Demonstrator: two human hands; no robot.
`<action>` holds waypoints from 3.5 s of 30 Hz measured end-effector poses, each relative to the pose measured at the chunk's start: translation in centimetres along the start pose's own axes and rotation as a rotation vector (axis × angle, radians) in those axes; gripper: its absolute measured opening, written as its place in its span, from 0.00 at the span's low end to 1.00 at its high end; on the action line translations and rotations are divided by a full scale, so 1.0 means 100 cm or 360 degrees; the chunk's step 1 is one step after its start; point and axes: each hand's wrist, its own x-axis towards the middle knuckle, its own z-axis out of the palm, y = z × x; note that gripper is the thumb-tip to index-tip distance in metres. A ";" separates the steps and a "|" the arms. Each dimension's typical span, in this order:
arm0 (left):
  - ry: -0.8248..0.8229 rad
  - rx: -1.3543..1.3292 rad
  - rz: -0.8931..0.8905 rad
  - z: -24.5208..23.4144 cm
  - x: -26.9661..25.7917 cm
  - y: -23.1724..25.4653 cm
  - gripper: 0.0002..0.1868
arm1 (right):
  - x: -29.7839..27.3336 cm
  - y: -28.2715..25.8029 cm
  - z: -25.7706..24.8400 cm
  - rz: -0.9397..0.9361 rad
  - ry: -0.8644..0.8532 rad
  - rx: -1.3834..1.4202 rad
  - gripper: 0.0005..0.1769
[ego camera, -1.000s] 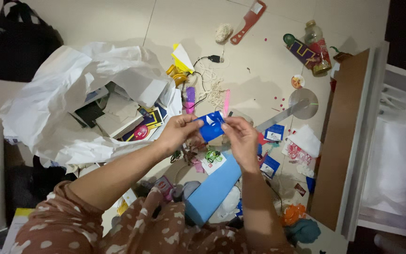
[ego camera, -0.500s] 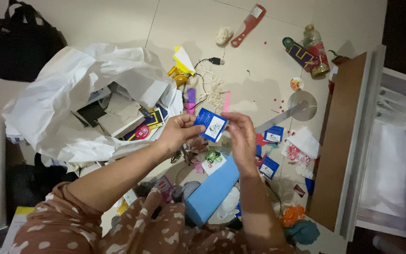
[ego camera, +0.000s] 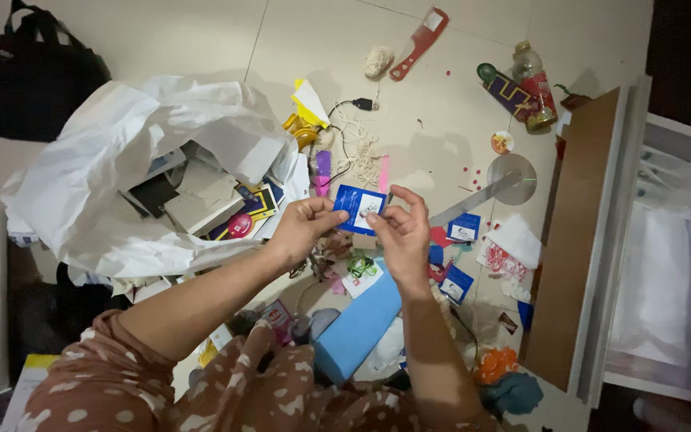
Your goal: The person sorts through various items on the floor, including papers, small boxes, and craft supplies. They pick up and examine each item, placing some into a white plastic bag and others into a drawer.
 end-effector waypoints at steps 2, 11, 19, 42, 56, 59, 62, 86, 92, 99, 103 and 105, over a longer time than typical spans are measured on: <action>0.0013 0.0011 -0.0020 -0.001 0.001 0.001 0.06 | 0.002 -0.003 0.001 -0.0001 -0.0006 0.0039 0.33; -0.0049 0.0007 -0.0098 0.003 -0.001 0.008 0.07 | 0.002 -0.002 -0.006 -0.0043 -0.0048 0.0075 0.26; -0.0054 0.0136 0.0057 0.008 0.003 0.018 0.08 | 0.004 0.003 -0.010 0.0025 -0.0220 -0.0092 0.25; 0.0167 0.0075 0.0243 0.004 0.008 0.024 0.11 | 0.007 0.004 -0.018 0.0120 -0.0275 -0.0134 0.23; 0.0166 0.0192 0.0352 -0.005 0.012 0.018 0.11 | 0.005 0.002 -0.024 0.0041 -0.0251 -0.0124 0.22; 0.0193 0.0239 0.0354 -0.006 0.015 0.019 0.10 | 0.006 0.001 -0.026 0.0094 -0.0234 -0.0084 0.20; 0.0211 0.0244 0.0279 -0.008 0.011 0.021 0.10 | 0.006 0.000 -0.028 0.0094 -0.0224 -0.0181 0.21; 0.0030 0.0520 -0.0112 -0.003 0.015 -0.001 0.11 | 0.040 0.072 -0.124 -0.0089 0.0448 -0.1052 0.14; 0.0136 0.0519 -0.0102 -0.006 0.020 -0.015 0.13 | 0.040 0.170 -0.252 -0.0368 0.1046 -0.2143 0.40; 0.0030 0.0479 -0.0054 -0.007 0.034 -0.043 0.16 | 0.040 0.185 -0.263 0.0058 0.0982 -0.1197 0.14; 0.0032 0.0496 -0.0028 -0.002 0.035 -0.042 0.16 | 0.045 0.134 -0.243 0.0092 0.1006 -0.0571 0.07; 0.0061 0.0478 -0.0038 0.000 0.034 -0.042 0.16 | 0.045 0.100 -0.215 0.0215 0.0923 -0.0221 0.06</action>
